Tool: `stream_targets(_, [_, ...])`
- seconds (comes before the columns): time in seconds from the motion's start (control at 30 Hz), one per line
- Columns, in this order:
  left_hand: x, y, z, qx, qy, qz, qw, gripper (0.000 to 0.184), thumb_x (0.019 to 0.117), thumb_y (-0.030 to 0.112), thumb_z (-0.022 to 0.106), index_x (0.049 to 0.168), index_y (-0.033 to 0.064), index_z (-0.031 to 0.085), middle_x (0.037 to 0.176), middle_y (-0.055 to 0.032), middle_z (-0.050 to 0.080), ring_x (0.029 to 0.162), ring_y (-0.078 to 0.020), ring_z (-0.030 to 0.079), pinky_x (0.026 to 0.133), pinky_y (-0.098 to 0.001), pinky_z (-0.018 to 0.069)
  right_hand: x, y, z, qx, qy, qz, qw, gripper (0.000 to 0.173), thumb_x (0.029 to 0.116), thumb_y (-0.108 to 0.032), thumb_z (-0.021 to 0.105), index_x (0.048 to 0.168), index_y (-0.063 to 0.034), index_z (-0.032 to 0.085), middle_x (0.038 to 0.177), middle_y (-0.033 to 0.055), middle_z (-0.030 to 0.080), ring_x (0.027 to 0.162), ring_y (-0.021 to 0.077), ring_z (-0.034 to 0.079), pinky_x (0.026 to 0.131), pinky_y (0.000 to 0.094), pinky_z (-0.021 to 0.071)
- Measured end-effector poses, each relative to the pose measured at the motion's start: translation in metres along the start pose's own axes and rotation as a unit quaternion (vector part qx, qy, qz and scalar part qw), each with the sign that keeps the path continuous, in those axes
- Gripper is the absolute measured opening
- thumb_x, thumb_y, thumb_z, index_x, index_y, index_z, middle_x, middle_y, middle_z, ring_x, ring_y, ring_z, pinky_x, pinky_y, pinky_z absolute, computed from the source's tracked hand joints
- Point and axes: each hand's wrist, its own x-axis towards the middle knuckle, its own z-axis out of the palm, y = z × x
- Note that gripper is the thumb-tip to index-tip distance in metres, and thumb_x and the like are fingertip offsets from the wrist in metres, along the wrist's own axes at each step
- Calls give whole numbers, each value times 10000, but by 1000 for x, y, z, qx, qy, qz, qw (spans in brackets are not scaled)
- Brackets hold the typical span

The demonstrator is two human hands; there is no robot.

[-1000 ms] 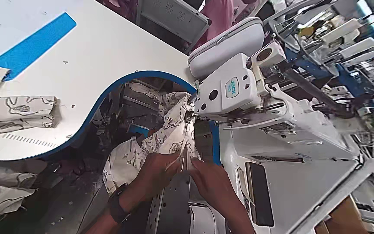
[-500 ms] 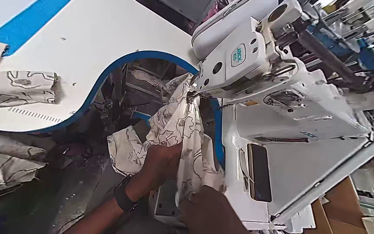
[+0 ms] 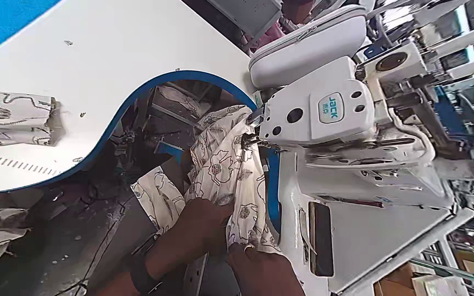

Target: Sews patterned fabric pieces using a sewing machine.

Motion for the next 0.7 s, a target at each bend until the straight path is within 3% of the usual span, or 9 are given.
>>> stream_targets(0.17, [0, -6, -13, -97, -89, -7, 991, 212, 990, 88, 543, 876, -16, 688, 649, -155, 609, 615, -332, 624, 588, -523, 470, 5, 2, 1, -3, 26, 4, 1000, 115, 920, -126, 627, 857, -50, 685, 552, 87, 575, 445, 252, 603, 394, 367, 447])
stream_targets(0.27, [0, -11, -8, -117, -59, -3, 991, 241, 988, 97, 536, 803, -5, 651, 623, -121, 568, 586, -277, 582, 569, -466, 441, 10, 8, 5, -12, 45, -2, 999, 85, 894, -118, 634, 876, -60, 693, 532, 68, 548, 420, 244, 582, 373, 360, 428])
stream_targets(0.4, [16, -25, 0, -189, -2, 4, 982, 258, 997, 109, 497, 853, 15, 689, 656, -45, 586, 612, -129, 556, 610, -346, 444, 28, 19, 19, -45, 134, -15, 990, 100, 873, -146, 602, 821, -105, 677, 507, 26, 507, 388, 211, 545, 333, 337, 381])
stream_targets(0.53, [36, -34, 11, -255, 49, 3, 966, 277, 997, 107, 474, 808, 16, 655, 655, 14, 550, 618, -34, 519, 607, -252, 435, 45, 38, 34, 3, 221, -20, 975, 203, 911, -176, 543, 773, -99, 669, 534, 28, 529, 459, 211, 591, 388, 353, 437])
stream_targets(0.57, [38, -32, 13, -256, 69, -9, 964, 269, 1006, 134, 473, 851, 17, 659, 680, 6, 564, 635, -47, 534, 617, -268, 443, 43, 46, 34, 33, 234, -19, 971, 252, 954, -206, 517, 778, -97, 659, 552, 27, 539, 484, 199, 597, 415, 351, 455])
stream_targets(0.6, [36, -27, 11, -244, 82, -33, 966, 267, 1032, 185, 477, 995, 19, 684, 763, -24, 621, 694, -79, 584, 664, -300, 482, 36, 59, 30, 72, 247, -13, 966, 312, 1007, -245, 496, 801, -82, 666, 581, 35, 571, 513, 184, 608, 447, 347, 479])
stream_targets(0.63, [34, -18, 4, -214, 84, -62, 971, 353, 1048, 231, 492, 1278, 38, 676, 954, -81, 727, 834, -133, 678, 789, -360, 555, 24, 75, 23, 108, 259, 5, 960, 361, 1041, -280, 485, 831, -60, 679, 618, 47, 610, 548, 160, 621, 485, 335, 501])
stream_targets(0.67, [36, -8, -1, -158, 84, -89, 980, 422, 1049, 273, 501, 1416, 90, 601, 1012, -106, 740, 865, -194, 696, 811, -420, 560, 12, 94, 13, 133, 274, 32, 952, 375, 1041, -295, 502, 864, -38, 709, 666, 50, 661, 591, 120, 646, 536, 307, 533])
stream_targets(0.7, [44, 4, -5, -89, 83, -100, 988, 445, 1045, 291, 526, 1446, 107, 585, 934, -139, 732, 797, -274, 689, 747, -487, 546, 2, 111, 7, 157, 288, 59, 943, 347, 1014, -289, 537, 894, -31, 737, 721, 28, 699, 642, 54, 652, 602, 249, 547])
